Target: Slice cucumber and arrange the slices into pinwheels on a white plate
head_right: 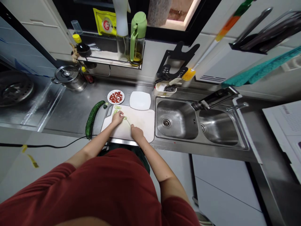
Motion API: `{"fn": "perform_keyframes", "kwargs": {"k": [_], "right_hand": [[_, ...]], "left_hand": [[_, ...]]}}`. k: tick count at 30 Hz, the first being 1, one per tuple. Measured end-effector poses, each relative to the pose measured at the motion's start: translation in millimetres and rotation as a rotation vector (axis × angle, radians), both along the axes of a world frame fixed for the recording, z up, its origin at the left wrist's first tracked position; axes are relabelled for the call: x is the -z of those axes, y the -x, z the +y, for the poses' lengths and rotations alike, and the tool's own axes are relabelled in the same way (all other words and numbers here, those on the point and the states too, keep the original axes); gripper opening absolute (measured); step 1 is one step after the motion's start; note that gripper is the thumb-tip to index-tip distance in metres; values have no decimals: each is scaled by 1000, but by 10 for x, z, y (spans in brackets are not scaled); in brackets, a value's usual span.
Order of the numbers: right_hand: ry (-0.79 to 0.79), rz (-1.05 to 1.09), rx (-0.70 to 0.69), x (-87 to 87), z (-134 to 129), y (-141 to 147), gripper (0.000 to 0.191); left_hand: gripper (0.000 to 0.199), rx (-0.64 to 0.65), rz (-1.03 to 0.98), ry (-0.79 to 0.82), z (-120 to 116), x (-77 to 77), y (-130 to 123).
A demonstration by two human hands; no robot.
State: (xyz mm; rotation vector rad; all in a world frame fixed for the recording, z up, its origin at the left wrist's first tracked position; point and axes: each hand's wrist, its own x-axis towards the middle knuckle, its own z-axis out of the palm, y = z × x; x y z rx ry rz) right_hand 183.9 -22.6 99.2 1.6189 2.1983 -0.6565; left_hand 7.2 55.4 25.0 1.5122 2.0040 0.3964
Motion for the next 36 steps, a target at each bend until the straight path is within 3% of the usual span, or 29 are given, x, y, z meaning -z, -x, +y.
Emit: {"fn": "perform_keyframes", "kwargs": {"k": [25,36], "right_hand": [[31,-14,0,-47,6,2,39],[64,-21,11,-87,-35,-38,37]], "left_hand": [[16,-2,4,33,-7,-77,-12],[14,5,-3,3,-5,-18,1]]}}
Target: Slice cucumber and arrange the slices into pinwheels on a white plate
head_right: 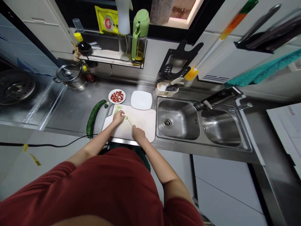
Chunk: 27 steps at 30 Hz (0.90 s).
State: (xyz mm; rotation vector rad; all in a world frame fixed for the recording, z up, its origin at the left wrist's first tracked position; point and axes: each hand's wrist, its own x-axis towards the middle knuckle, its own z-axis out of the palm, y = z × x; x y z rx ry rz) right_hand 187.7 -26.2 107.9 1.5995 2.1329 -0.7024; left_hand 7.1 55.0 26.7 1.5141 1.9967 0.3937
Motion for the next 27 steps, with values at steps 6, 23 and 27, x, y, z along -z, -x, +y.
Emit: {"fn": "perform_keyframes", "kwargs": {"k": [6,23,27], "right_hand": [[52,-22,8,-35,-32,-47,40],[61,-38,11,-41,-56,-37,34],[44,-22,17,-19,-19,26,37]], "left_hand": [[15,-1,3,14,-1,-23,-1],[17,2,13,28,1,-61,-5],[18,9,11,24,-1,-48,-3]]}}
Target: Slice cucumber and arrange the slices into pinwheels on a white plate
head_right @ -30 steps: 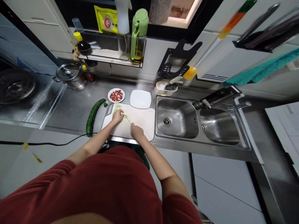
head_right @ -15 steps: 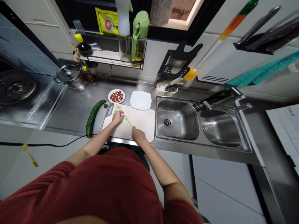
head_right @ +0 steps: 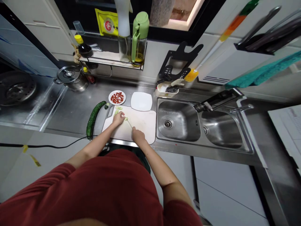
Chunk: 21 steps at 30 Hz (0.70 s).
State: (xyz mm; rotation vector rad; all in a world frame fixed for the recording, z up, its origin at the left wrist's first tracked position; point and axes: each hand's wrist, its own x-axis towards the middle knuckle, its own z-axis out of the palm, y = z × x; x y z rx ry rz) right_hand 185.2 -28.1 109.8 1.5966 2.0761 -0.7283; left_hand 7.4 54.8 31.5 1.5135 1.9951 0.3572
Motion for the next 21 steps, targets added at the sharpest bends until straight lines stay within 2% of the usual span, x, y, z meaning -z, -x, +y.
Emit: {"fn": "perform_keyframes", "kwargs": {"k": [8,16,21], "right_hand": [[-54,12,-11,34,47,71,38],[-36,-3,-16,27,-28,-2,37],[-23,1,-8,36,-90,-65,36]], "left_hand": [[16,-5,1,-2,-3,9,-3],[17,4,3,1,-14,-37,-5],[23,74,8,-54,-116,-61,2]]}}
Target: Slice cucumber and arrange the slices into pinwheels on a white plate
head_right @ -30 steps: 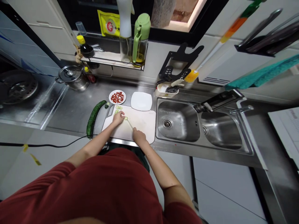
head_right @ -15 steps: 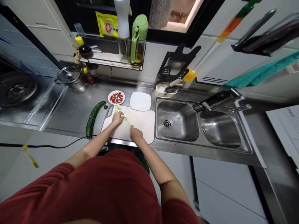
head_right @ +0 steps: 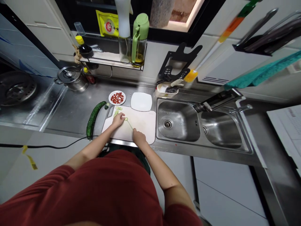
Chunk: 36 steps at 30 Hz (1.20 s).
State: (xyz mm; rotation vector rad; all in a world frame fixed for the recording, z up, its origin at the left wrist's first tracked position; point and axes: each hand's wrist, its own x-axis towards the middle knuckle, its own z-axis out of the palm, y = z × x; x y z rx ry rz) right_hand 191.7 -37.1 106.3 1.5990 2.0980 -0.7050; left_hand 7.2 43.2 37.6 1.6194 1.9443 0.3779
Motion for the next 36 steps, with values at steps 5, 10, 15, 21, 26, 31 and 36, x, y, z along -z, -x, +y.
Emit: {"fn": "perform_keyframes", "kwargs": {"k": [5,10,15,21,26,31,36], "right_hand": [[-4,5,2,21,-12,-22,36],[5,0,5,12,-7,-12,36],[3,0,16,7,-18,-13,37],[8,6,16,1,-29,-35,35],[21,0,22,-18,-50,-45,33],[32,9,23,-19,-89,-83,34],[27,8,13,-23,-87,-148,31]], "left_hand": [[26,136,2,-70,-139,-9,-6],[23,137,39,-60,-145,-43,-38],[22,118,63,-27,-98,-55,-62],[20,106,72,-50,-106,-25,-72],[18,110,70,-85,-133,-30,-87],[15,109,58,-111,-144,-52,-108],[12,115,41,-104,-138,-109,-129]]}}
